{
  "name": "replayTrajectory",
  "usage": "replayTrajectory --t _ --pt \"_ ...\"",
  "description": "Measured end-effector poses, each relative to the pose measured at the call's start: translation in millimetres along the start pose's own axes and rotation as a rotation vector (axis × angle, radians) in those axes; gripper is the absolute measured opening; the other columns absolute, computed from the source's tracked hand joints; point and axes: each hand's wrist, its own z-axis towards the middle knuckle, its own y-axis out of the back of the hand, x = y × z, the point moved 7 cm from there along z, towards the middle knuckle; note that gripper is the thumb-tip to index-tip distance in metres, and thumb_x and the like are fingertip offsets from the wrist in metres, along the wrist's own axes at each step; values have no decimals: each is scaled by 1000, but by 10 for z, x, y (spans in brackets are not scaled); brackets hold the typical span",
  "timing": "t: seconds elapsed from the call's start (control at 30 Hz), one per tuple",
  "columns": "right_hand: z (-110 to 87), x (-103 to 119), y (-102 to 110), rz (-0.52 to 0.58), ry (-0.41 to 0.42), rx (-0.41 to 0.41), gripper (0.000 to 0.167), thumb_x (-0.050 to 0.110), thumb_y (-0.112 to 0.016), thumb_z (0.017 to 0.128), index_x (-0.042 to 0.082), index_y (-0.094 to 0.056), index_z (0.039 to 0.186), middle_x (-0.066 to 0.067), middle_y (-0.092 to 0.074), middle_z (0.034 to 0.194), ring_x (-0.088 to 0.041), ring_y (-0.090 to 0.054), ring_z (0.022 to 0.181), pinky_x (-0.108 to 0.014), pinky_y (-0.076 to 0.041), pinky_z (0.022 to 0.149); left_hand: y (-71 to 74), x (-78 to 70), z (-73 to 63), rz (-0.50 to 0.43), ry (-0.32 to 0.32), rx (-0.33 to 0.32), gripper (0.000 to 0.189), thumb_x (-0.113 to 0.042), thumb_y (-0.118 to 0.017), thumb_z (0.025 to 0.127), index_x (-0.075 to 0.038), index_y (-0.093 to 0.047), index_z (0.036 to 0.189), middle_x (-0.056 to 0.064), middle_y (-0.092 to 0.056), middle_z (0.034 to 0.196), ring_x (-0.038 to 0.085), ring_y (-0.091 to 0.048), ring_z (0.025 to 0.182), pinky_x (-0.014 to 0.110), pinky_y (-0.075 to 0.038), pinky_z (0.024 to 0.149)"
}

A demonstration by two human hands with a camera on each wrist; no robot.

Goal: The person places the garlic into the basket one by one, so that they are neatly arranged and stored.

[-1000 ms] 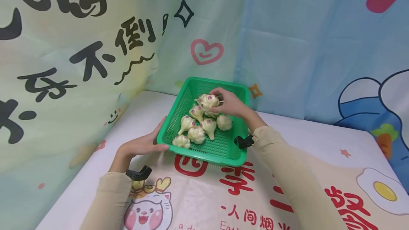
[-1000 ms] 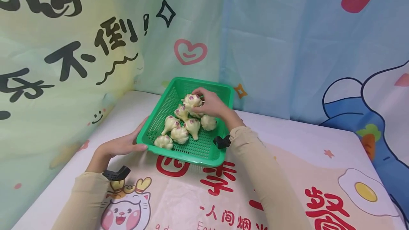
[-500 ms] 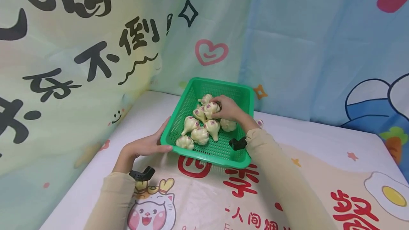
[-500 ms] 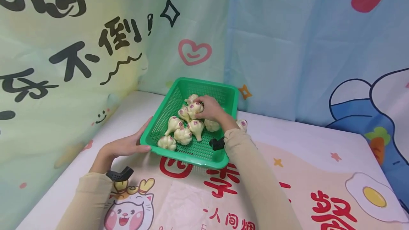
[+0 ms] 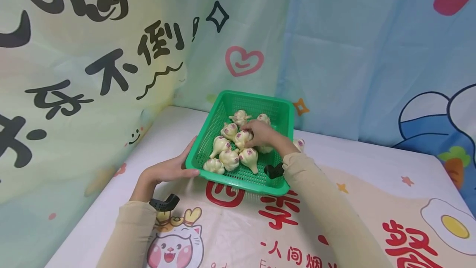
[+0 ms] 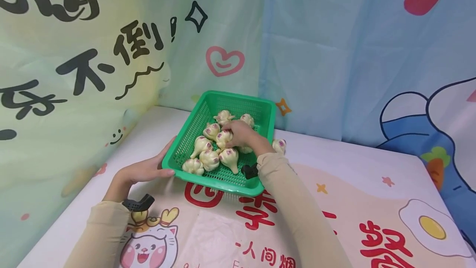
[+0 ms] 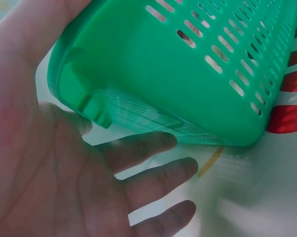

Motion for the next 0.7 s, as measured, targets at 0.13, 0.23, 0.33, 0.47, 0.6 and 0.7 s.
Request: replayTrajectory --t 0.13,0.23,0.33,0.47,0.6,0.7 --pt "0 -18 -35 -5 -10 22 58 23 -73 83 5 -53 134 -15 -57 131 -33 -53 119 -44 -45 97 -4 -7 -4 3 11 -1 98 -37 -62 90 -43 18 147 -6 18 158 25 11 146 60 -6 114" --pt "-4 -18 -50 -27 -10 41 59 25 -73 83 5 -53 134 -14 -57 131 -32 -53 118 -44 -45 97 -6 -13 1 5 5 0 100 -37 -62 90 -36 19 149 -5 18 158 25 11 146 60 -7 114" --pt "-16 -19 -67 -22 -12 68 60 28 -73 83 4 -53 134 -14 -58 130 -31 -55 117 -43 -46 96 -10 -8 5 5 0 1 101 -37 -62 89 -35 19 149 -5 18 158 25 11 146 61 -7 114" --pt "-47 -14 -76 56 -24 106 62 32 -71 85 4 -52 136 -15 -57 131 -31 -55 116 -43 -47 95 -12 4 7 5 0 2 99 -37 -62 89 -43 19 146 -5 18 158 25 10 146 61 -8 114" --pt "-62 -17 -80 140 -30 122 55 32 -63 91 3 -50 136 -15 -55 133 -30 -55 118 -41 -47 96 -8 -5 0 7 5 -1 98 -38 -62 89 -46 18 145 -6 19 158 24 10 146 60 -8 114" --pt "-60 -20 -77 163 -28 117 50 30 -61 93 4 -52 135 -14 -55 134 -30 -54 120 -40 -47 97 0 -8 -8 11 7 -4 98 -38 -61 90 -44 19 146 -6 19 158 24 11 146 60 -7 114"
